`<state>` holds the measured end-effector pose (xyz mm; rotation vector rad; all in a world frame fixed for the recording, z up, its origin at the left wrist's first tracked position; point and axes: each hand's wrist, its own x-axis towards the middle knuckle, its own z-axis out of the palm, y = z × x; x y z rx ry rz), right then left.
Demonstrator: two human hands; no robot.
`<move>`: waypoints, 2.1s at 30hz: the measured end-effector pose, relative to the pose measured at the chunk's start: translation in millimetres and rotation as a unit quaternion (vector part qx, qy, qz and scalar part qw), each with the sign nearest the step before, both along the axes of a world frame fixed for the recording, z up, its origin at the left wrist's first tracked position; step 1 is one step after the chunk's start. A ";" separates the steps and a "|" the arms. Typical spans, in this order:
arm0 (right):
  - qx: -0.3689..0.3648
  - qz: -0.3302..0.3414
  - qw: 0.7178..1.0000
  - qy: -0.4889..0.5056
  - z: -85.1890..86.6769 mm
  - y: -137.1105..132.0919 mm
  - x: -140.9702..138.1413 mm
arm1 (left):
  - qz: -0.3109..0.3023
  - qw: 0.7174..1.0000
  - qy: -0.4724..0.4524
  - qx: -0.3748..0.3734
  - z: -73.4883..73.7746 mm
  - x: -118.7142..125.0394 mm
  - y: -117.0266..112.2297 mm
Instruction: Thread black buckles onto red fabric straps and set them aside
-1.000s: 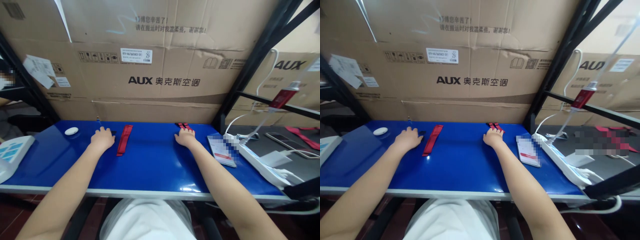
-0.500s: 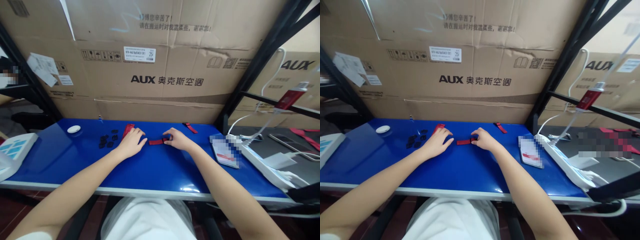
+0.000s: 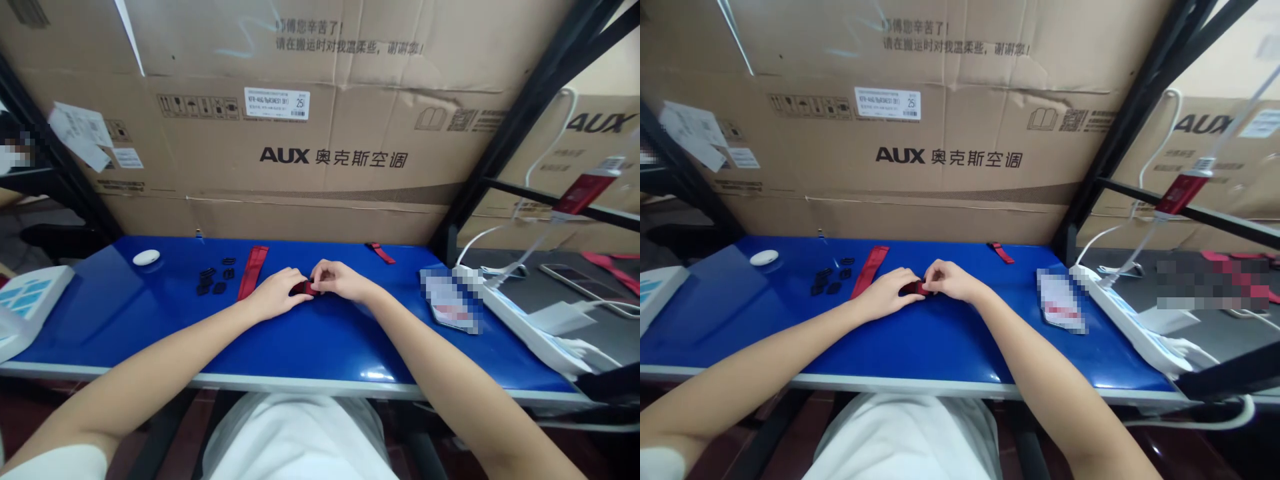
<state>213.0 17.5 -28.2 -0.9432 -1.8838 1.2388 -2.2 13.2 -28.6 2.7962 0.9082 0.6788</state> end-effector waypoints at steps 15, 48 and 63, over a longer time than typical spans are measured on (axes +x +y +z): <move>0.104 0.014 0.992 -0.077 21.4 -1.5 -0.8 | -0.034 0.996 -0.076 0.020 4.1 -1.9 -2.3; -0.091 -0.155 0.886 0.428 39.6 7.6 23.7 | -0.042 0.970 -0.073 -0.227 10.4 -5.7 -20.1; -0.164 -0.047 0.965 0.200 12.8 -4.6 -24.5 | 0.063 0.937 -0.119 -0.324 21.1 -19.2 5.3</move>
